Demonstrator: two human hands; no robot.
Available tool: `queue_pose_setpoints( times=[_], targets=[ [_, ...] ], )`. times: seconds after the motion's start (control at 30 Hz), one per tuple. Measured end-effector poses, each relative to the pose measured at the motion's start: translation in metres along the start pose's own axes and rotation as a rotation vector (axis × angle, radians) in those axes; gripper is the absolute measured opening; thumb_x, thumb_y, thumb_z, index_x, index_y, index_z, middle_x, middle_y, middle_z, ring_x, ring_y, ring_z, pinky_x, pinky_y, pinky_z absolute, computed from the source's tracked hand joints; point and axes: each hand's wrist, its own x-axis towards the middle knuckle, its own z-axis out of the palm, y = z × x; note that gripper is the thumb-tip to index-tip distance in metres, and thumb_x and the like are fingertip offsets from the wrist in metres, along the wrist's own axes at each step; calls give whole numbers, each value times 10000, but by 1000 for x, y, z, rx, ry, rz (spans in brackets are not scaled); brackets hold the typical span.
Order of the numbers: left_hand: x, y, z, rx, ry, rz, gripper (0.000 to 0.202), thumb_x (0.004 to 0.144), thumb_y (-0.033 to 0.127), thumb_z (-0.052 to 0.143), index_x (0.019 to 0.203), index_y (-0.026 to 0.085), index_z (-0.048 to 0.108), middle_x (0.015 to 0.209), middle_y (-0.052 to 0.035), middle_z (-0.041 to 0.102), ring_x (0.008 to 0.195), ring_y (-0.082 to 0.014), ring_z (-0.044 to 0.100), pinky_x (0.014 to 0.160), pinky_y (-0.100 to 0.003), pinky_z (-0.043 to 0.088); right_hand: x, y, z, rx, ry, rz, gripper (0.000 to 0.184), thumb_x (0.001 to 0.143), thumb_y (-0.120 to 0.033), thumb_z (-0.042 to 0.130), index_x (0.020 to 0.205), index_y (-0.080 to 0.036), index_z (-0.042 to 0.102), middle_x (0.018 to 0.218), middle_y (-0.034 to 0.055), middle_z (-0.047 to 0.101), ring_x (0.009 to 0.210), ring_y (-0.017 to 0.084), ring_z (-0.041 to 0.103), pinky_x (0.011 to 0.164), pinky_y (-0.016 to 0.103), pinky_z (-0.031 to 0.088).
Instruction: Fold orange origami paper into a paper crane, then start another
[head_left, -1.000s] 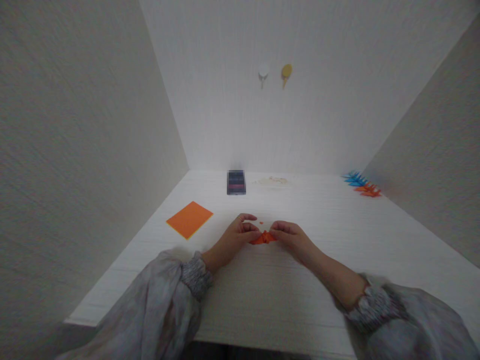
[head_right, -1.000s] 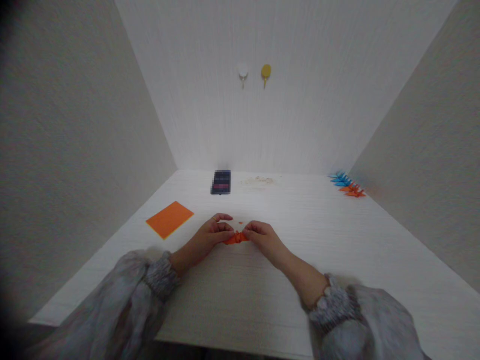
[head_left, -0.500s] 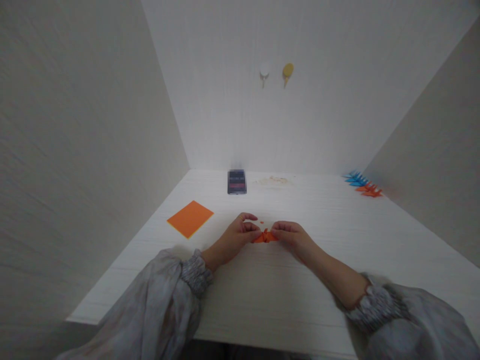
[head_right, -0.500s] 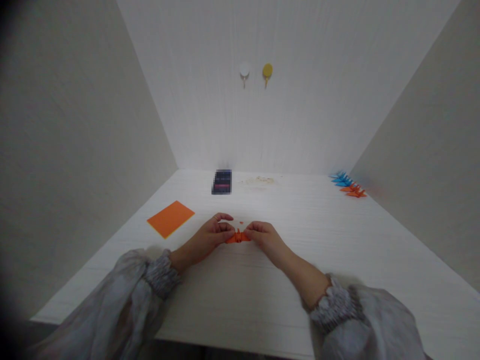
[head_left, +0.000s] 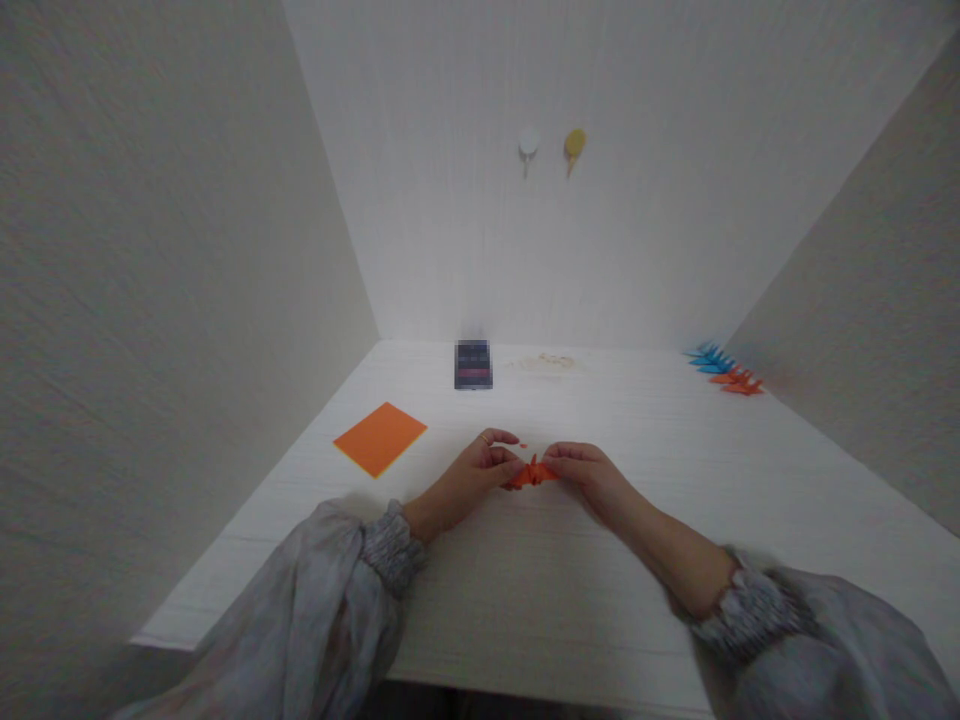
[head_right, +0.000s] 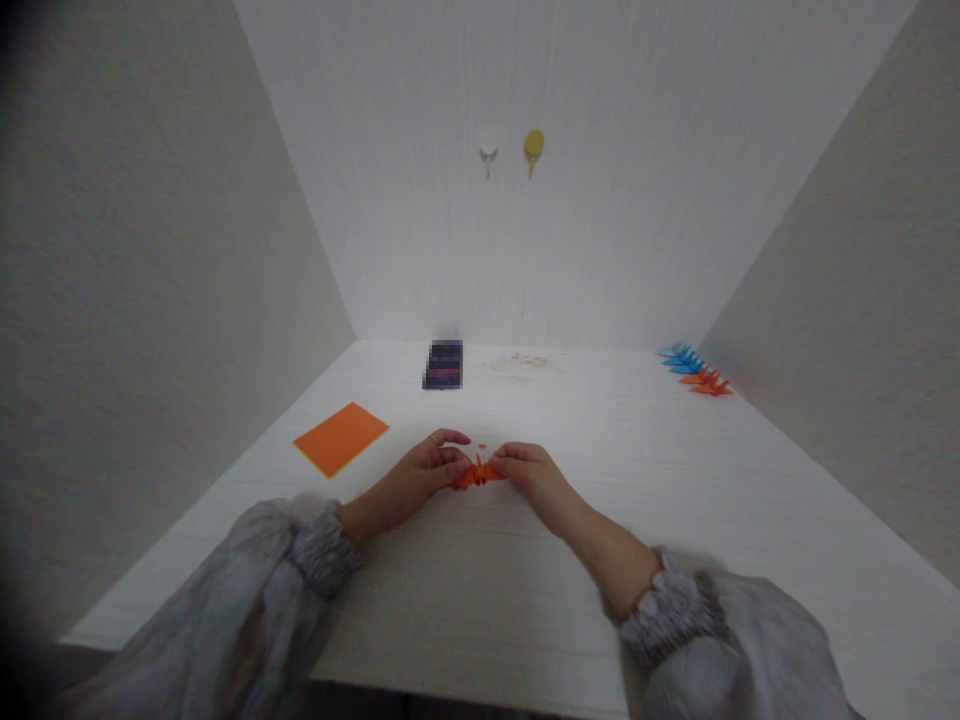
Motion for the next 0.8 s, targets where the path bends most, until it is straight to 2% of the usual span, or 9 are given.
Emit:
queue_pose_setpoints(
  times=[0.13,0.23,0.43,0.63,0.8],
  targets=[
    [0,0,0,-52,-67,27,415,658,226,671,973,156,411,674,22,579,625,-89,537,642,-243,391,-1,-2,1,-3,-41,-30,125,611,-272,612,574,-153,609,590,26,625,577,150,530,598,288,362],
    [0,0,-1,-72,-76,45,420,652,218,677,974,155,414,661,29,571,615,-87,533,633,-238,389,-2,-3,2,-3,-51,-21,108,610,-255,610,581,-152,624,606,33,642,593,155,545,627,295,378],
    [1,-2,-2,-63,-64,38,441,638,239,688,976,154,417,651,32,567,600,-86,527,626,-237,384,0,-1,2,-12,-43,-34,110,608,-257,607,584,-151,620,616,38,647,609,164,556,634,297,390],
    [-1,2,1,-24,-49,10,414,666,284,658,985,151,431,653,26,572,596,-87,525,621,-237,377,0,0,1,-50,-24,-26,125,618,-274,610,587,-154,597,572,10,610,543,137,516,560,273,363],
    [-1,4,2,-10,-43,-18,418,651,265,670,972,151,427,668,14,582,611,-95,531,630,-243,381,3,5,-1,-177,-12,-104,163,697,-313,559,644,-161,585,620,10,597,591,143,515,598,280,374]
  ],
)
